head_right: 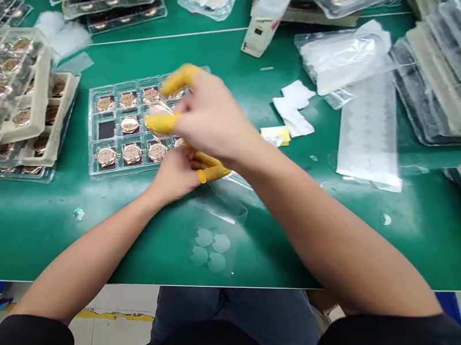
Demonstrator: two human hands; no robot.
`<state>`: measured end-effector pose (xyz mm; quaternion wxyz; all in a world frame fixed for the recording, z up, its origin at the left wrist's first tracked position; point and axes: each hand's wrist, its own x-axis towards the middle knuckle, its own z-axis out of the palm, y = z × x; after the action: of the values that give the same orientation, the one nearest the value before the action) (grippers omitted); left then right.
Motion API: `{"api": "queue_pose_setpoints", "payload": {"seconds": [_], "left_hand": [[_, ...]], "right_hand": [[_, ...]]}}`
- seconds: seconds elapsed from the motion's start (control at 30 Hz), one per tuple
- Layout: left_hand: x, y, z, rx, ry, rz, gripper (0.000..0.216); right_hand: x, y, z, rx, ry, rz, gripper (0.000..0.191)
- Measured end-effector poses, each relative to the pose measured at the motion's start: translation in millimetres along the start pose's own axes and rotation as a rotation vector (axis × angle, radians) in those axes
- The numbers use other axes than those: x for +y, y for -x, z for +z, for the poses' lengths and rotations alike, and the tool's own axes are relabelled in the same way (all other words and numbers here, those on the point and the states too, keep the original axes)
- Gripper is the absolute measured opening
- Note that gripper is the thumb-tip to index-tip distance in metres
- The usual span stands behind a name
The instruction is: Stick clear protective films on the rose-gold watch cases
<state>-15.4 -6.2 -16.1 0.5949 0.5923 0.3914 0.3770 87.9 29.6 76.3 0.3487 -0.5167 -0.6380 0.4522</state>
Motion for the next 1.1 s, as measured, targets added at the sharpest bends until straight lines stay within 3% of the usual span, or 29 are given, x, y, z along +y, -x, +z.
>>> {"api": "queue_pose_setpoints", "payload": {"seconds": [0.07, 0.17, 0.33, 0.47, 0.57, 0.7, 0.8, 0.9, 1.1], "left_hand": [[-1.7, -0.8, 2.8, 0.007, 0.114, -0.005, 0.048], [0.2, -0.4, 4.8, -0.002, 0.141, -0.03, 0.069], [5.6, 1.8, 2.0, 0.009, 0.089, -0.093, 0.074], [4.9, 3.4, 2.7, 0.061, 0.048, -0.123, 0.073], [6.6, 5.1, 5.4, 0.099, 0.028, -0.108, 0.067], [12.0, 5.4, 7.2, 0.145, 0.061, -0.103, 0.063], [13.8, 4.2, 7.1, 0.159, 0.056, -0.126, 0.062], [12.2, 3.5, 7.0, 0.157, 0.057, -0.128, 0.061], [6.7, 3.6, 7.3, 0.104, 0.108, -0.103, 0.062]], "right_hand": [[27.5, 29.3, -34.5, -0.041, -0.147, 0.23, 0.045], [60.3, 49.3, -63.0, -0.073, -0.295, 0.394, 0.056], [69.2, 42.2, -62.7, -0.135, -0.432, 0.477, 0.052], [66.3, 43.9, -54.3, -0.126, -0.465, 0.486, 0.062], [73.9, 49.1, -69.8, -0.118, -0.266, 0.341, 0.058], [104.6, 42.6, -116.6, 0.134, 0.383, -0.175, 0.032], [128.1, 33.6, -136.2, 0.173, 0.619, -0.303, 0.013], [129.4, 33.3, -126.2, 0.177, 0.538, -0.362, 0.012], [100.2, 48.7, -72.2, 0.12, 0.31, -0.621, 0.011]]}}
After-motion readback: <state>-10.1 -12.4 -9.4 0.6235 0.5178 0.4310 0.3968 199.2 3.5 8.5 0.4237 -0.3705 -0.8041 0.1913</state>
